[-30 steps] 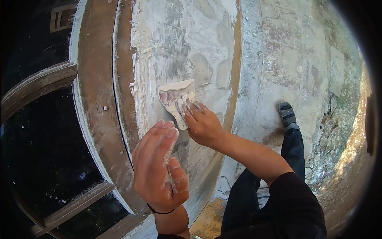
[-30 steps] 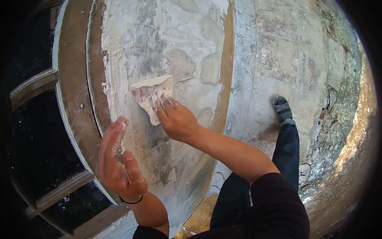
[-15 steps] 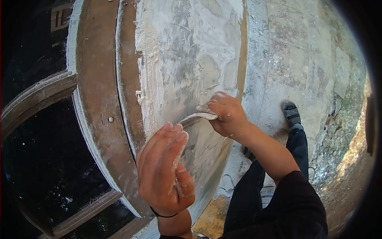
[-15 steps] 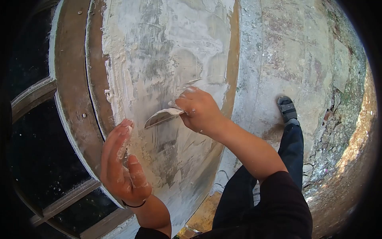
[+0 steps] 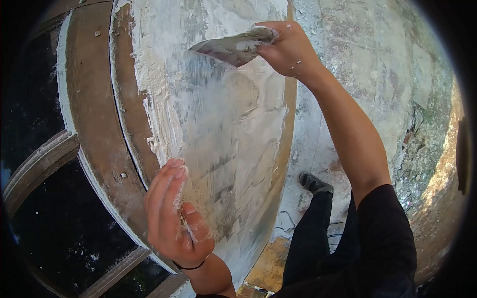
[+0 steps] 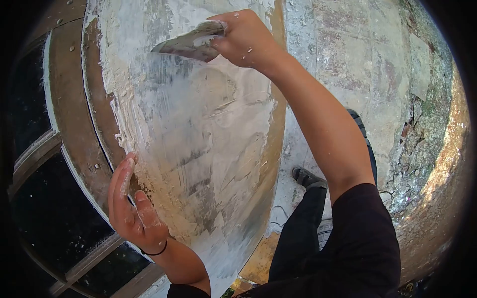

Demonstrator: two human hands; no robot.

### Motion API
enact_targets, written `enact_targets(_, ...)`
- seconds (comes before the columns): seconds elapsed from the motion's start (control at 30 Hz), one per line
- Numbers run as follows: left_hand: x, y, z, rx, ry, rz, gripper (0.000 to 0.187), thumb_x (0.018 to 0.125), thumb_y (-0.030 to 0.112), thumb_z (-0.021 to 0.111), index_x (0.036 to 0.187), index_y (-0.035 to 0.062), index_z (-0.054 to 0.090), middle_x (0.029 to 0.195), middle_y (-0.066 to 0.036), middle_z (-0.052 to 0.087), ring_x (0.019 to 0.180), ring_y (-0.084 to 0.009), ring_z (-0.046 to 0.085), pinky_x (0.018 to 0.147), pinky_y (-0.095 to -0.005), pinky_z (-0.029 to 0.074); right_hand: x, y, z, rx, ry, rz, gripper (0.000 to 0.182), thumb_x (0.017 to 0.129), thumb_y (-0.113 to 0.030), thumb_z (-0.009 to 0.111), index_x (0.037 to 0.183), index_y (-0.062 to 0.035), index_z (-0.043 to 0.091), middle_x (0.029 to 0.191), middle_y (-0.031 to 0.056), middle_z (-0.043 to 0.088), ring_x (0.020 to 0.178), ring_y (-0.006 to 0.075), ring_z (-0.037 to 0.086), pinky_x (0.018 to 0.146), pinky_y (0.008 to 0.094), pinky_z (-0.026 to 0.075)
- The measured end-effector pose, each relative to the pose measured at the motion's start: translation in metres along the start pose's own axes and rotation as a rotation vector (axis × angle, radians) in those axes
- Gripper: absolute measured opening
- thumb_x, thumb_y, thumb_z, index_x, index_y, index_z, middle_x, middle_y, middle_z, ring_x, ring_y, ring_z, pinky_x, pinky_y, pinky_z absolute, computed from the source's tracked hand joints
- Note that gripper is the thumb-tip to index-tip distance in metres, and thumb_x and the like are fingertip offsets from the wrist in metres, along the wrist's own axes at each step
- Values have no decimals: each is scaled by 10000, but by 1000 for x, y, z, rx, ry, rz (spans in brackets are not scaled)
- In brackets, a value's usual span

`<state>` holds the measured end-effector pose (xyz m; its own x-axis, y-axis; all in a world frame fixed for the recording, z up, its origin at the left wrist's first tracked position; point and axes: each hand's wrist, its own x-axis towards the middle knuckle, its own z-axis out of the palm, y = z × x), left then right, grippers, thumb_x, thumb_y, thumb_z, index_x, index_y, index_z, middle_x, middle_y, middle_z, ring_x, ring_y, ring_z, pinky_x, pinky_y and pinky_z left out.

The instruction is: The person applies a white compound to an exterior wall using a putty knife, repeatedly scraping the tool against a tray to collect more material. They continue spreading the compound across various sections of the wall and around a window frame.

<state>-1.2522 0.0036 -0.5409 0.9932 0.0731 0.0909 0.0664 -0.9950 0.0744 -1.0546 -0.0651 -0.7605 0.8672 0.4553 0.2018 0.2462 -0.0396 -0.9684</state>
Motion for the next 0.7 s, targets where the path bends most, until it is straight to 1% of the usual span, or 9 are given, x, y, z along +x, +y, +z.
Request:
enact_targets(0.07,1,1,0,2,-2,-8,382,775,45,405,1101,-88,553,1056,-242,601,1000,-347,590,900,-415,449,-15,-10,-5,25,165,-118,187,667,-37,605,848,-45,651,762,122,642,637,292,602,588,348,486)
enact_targets(0.13,1,3,-2,4,-12,-18,381,779,45,402,1102,-91,551,1056,-241,602,1002,-344,588,905,-412,443,-30,-21,16,-57,286,-238,157,644,-25,616,794,-71,624,704,100,578,708,290,568,658,384,463)
enact_targets(0.2,2,4,-3,33,-7,-20,372,789,51,402,1095,-100,550,1060,-243,601,998,-346,586,910,-407,435,-61,-36,49,-58,236,-341,213,627,-7,606,839,-34,599,791,97,595,788,289,571,744,382,474)
enact_targets(0.23,2,5,-3,33,-9,-16,372,789,51,402,1095,-100,550,1060,-243,601,998,-346,586,910,-407,435,-78,-42,65,-64,220,-414,245,632,-11,593,876,-11,592,859,127,593,809,299,573,755,370,483)
enact_targets(0.3,3,7,-3,30,-10,-12,367,801,58,403,1094,-111,545,1064,-245,598,999,-349,584,911,-406,431,-114,-52,89,-76,140,-407,303,644,-72,564,933,19,581,910,163,579,810,305,581,718,341,498)
enact_targets(0.37,4,8,-3,28,-17,-11,370,798,57,406,1096,-114,542,1066,-247,597,1003,-350,581,912,-406,429,-145,-61,99,-77,113,-394,286,667,-108,547,918,23,582,937,179,587,828,299,588,698,347,503)
enact_targets(0.5,3,8,-2,35,-35,0,380,788,53,411,1103,-118,536,1076,-249,592,1014,-348,575,915,-409,425,-184,-71,86,-25,-14,-420,283,677,-117,554,923,17,587,926,182,594,849,295,594,706,347,505)
enact_targets(0.6,2,10,-1,12,-41,-2,391,776,46,408,1110,-112,535,1083,-246,590,1014,-351,574,913,-407,428,-178,-71,60,72,-30,-366,227,658,-93,582,871,-15,595,848,131,595,798,275,587,692,342,494)
enact_targets(0.7,3,12,-3,21,-82,-1,397,770,43,400,1111,-104,539,1082,-241,592,1015,-352,574,910,-406,432,-137,-55,55,239,-101,-312,127,603,-42,624,691,-65,535,704,60,542,701,265,553,657,347,462)
